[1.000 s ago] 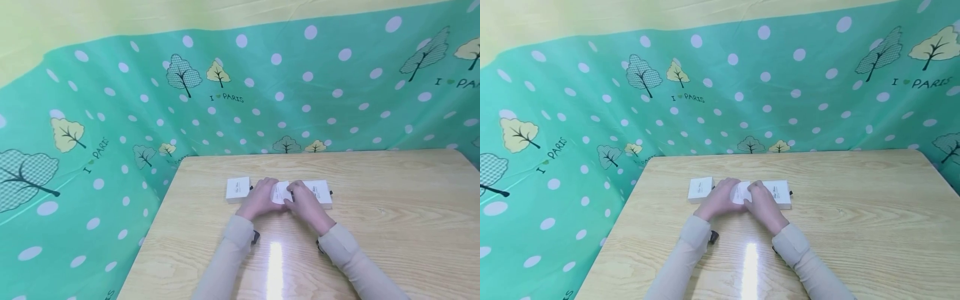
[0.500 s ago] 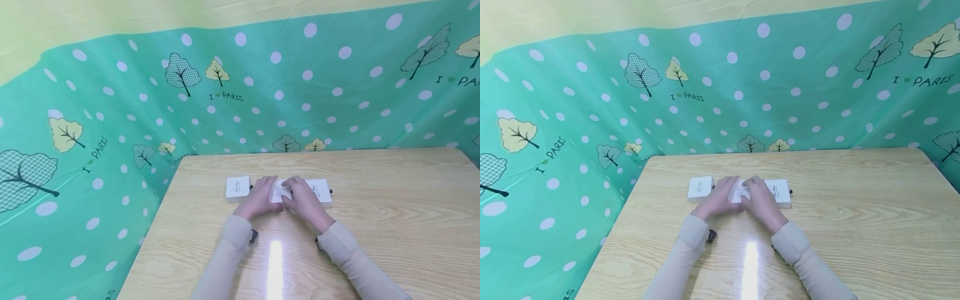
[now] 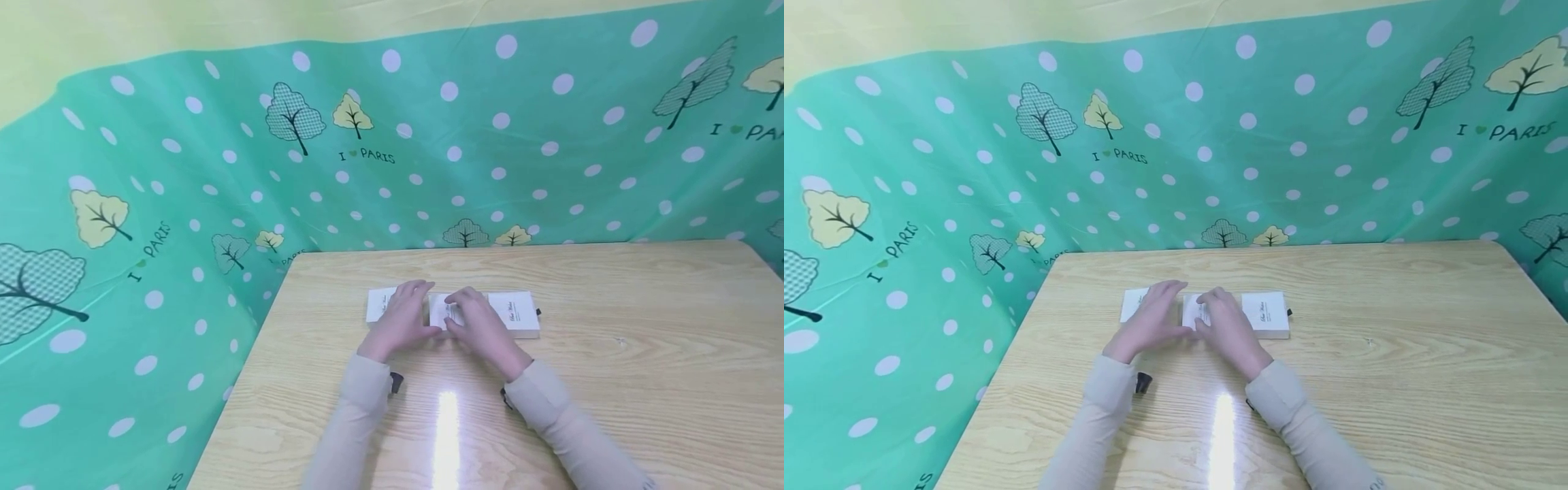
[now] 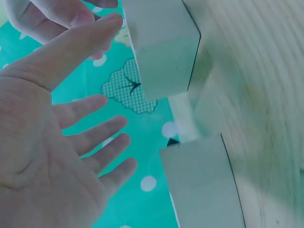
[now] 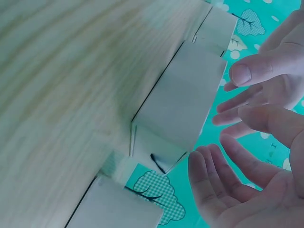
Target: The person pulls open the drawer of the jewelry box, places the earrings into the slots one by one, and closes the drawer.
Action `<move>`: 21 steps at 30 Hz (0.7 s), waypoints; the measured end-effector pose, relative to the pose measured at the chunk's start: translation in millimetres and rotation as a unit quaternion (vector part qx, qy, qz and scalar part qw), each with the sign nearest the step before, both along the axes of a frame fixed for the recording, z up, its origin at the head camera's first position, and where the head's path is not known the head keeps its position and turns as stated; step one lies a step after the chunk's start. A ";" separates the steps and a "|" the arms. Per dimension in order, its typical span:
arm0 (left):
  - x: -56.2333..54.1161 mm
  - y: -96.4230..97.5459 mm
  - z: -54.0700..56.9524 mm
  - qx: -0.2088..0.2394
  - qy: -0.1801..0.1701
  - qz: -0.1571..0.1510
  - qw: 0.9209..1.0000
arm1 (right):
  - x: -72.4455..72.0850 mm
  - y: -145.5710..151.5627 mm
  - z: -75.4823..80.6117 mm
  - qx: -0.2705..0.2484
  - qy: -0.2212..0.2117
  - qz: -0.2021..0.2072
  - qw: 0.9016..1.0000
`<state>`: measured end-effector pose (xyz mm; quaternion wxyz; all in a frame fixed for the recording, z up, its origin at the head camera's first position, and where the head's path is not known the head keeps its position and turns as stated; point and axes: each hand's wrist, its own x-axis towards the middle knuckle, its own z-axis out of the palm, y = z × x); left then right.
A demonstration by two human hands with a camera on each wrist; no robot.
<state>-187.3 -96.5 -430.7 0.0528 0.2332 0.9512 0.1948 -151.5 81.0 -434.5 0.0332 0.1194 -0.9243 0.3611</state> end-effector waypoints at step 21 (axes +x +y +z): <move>-4.8 -50.2 -6.9 0.057 -0.030 0.072 0.995 | 0.7 -41.4 -2.6 -0.047 -0.031 0.038 0.998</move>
